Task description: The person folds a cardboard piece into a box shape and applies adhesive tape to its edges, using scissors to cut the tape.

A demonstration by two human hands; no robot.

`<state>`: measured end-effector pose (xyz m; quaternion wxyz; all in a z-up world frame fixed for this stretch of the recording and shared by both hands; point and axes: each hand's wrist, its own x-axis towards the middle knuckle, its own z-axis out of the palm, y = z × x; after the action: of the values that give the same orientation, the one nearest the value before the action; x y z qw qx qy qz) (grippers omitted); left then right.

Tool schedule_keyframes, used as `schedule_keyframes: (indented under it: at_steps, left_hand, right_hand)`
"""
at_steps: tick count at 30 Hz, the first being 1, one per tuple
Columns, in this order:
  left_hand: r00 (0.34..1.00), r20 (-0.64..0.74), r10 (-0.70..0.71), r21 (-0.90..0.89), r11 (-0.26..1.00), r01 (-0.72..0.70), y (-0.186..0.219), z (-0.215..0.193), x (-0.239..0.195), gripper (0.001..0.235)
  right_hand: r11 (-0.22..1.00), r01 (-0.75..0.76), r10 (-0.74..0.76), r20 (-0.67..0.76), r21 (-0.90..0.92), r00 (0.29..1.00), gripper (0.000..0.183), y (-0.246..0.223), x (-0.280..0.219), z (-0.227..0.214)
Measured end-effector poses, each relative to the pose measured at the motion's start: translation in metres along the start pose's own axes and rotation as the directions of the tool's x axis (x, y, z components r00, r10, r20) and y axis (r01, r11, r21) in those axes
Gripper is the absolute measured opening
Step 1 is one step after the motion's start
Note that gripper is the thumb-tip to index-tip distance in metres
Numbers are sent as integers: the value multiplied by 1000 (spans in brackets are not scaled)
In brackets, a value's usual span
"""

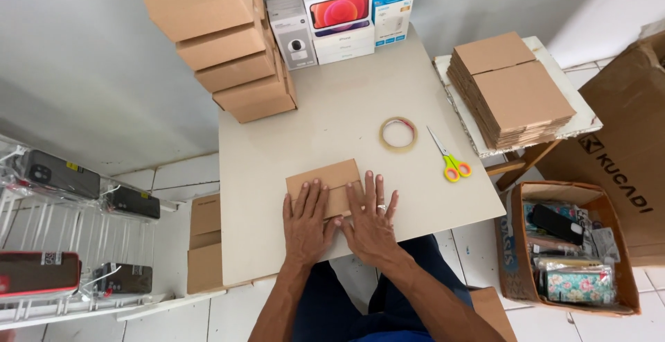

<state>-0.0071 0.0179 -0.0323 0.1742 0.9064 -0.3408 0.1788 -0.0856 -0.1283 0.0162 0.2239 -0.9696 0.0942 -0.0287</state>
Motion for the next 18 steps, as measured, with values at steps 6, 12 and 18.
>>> schedule_keyframes:
  at_steps: [6, 12, 18]
  left_hand:
    - [1000, -23, -3, -37, 999, 2, -3, 3, 2, 66]
    - [999, -53, -12, -46, 999, 10, -4, 6, 0, 64]
    - [992, -127, 3, -63, 998, -11, 3, -8, 6, 54]
  right_hand:
    - [997, 64, -68, -104, -48, 992, 74, -1, 5, 15]
    - [998, 19, -19, 0, -60, 1000, 66, -13, 10, 5]
    - [781, 80, -138, 46, 619, 989, 70, -59, -4, -92]
